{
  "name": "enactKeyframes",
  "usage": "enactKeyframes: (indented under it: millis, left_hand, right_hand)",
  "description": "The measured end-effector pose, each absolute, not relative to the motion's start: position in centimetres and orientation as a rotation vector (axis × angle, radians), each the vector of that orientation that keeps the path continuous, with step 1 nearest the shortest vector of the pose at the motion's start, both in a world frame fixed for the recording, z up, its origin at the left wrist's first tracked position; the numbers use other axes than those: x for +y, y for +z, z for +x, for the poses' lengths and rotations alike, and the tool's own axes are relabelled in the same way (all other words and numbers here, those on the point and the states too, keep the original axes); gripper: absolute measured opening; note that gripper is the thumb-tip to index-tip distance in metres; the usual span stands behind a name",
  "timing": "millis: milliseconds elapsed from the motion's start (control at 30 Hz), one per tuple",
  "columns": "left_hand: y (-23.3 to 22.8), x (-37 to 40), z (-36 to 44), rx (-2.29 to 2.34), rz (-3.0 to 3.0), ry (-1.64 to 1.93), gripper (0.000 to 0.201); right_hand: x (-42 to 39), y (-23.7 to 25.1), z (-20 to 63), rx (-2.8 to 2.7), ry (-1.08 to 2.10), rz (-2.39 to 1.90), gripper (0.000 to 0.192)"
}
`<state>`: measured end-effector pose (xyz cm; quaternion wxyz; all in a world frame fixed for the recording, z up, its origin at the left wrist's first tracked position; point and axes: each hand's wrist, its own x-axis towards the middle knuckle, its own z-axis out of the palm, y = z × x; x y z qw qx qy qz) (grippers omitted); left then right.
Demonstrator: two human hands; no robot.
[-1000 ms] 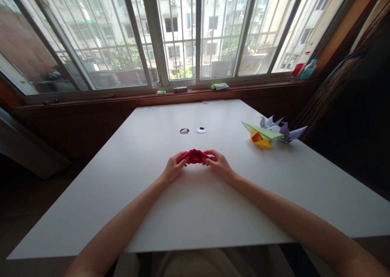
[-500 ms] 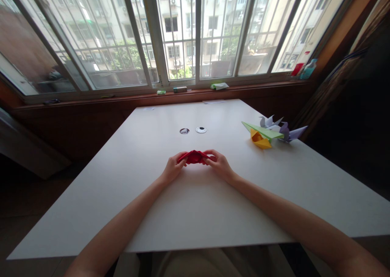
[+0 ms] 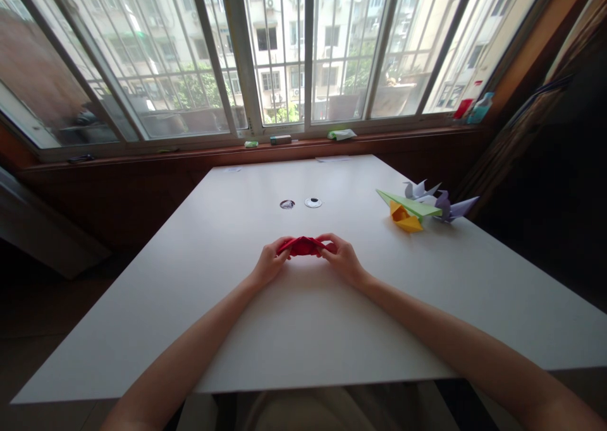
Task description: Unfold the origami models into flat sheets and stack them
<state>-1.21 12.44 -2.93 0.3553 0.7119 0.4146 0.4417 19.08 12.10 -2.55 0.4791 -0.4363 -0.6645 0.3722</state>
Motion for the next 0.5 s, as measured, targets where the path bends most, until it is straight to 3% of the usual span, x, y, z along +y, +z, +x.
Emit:
enactKeyframes:
  millis: [500]
  left_hand:
    - [-3.52,12.39,-1.19,1.098,1.912,1.133,0.034]
  right_hand:
    - [12.27,-3.15,19.03,-1.607,0.809,-0.988,0.029]
